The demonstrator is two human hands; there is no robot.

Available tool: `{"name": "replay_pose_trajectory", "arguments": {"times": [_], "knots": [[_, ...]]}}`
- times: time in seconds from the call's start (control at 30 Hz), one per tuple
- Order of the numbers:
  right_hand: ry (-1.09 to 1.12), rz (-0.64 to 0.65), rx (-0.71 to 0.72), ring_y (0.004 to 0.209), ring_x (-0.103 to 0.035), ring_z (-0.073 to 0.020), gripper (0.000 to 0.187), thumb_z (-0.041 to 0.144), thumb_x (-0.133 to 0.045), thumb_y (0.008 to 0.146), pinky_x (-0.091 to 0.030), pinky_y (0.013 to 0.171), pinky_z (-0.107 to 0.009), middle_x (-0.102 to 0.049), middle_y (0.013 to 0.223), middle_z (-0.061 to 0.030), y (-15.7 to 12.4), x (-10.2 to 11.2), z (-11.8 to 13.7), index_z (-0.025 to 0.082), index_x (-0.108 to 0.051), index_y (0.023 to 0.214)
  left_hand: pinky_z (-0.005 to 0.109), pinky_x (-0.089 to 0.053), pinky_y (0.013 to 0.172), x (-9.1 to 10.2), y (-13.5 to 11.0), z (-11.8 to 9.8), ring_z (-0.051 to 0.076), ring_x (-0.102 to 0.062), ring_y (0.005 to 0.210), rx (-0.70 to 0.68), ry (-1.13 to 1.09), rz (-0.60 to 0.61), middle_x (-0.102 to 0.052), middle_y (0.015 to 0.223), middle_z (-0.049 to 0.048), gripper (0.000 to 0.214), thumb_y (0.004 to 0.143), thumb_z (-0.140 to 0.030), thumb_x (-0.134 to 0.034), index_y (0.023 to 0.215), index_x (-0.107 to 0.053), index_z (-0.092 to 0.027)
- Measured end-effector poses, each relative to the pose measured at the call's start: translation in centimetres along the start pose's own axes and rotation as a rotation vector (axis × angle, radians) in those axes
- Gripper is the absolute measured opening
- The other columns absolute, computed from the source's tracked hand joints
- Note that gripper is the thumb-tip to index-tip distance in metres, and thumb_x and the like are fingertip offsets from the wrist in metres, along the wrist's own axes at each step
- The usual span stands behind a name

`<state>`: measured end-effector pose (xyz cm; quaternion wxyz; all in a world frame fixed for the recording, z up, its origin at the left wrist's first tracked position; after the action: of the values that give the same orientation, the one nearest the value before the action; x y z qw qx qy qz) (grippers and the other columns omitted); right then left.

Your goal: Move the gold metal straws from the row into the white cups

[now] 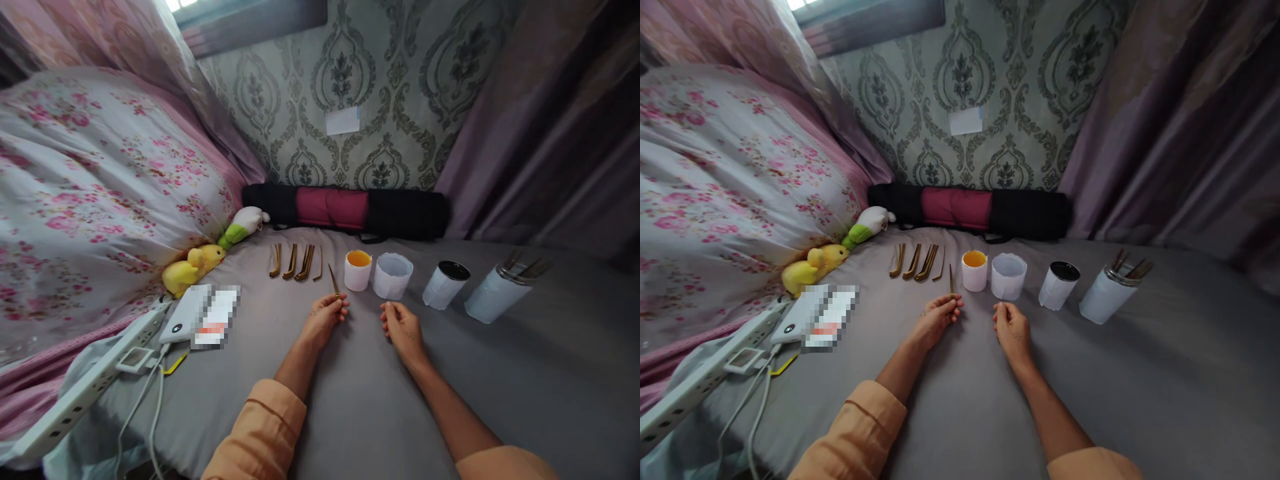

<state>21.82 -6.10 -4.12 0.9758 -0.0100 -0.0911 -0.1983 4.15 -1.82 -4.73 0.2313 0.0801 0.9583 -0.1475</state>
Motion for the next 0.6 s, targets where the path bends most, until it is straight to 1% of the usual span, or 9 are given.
{"name": "replay_pose_trajectory", "arguments": {"times": [0.13,0.33,0.6], "knots": [[-0.005,-0.003,0.008,0.045,-0.047,-0.0102,0.038,0.052,-0.044,0.075,-0.035,0.036,-0.02,-0.052,0.061,-0.0012,0.0,0.02,-0.01,0.016,-0.056,0.08,0.016,-0.039,0.047,-0.31,-0.28,0.4,0.005,-0.052,0.053,-0.019,0.002,0.022,-0.06,0.076,0.0076,0.019,0.071,-0.014,-0.058,0.089,-0.058,-0.007],[-0.015,-0.003,0.023,0.045,-0.047,-0.0102,0.038,0.051,-0.044,0.076,-0.036,0.036,-0.02,-0.052,0.06,-0.0011,0.0,0.02,0.14,0.016,-0.057,0.079,0.018,-0.038,0.047,-0.5,-0.37,0.88,0.006,-0.052,0.052,-0.096,0.036,0.038,-0.06,0.073,0.0057,0.03,0.068,-0.026,-0.063,0.092,-0.059,-0.008],[0.003,0.008,0.016,0.045,-0.047,-0.0094,0.039,0.052,-0.045,0.075,-0.037,0.037,-0.019,-0.052,0.062,-0.0018,0.01,-0.04,-0.01,0.015,-0.057,0.081,0.018,-0.037,0.046,-0.49,-1.01,0.78,0.006,-0.051,0.051,-0.162,0.133,0.007,-0.06,0.075,0.0049,0.038,0.069,-0.037,-0.061,0.097,-0.059,-0.011]]}}
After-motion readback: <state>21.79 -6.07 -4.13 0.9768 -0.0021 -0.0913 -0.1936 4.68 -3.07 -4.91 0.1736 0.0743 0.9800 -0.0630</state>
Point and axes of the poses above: each hand's wrist, its own y-axis towards the middle knuckle, its own x-axis out of the back of the hand, z = x × y, the point moved 7 cm from there along y, towards the middle knuckle
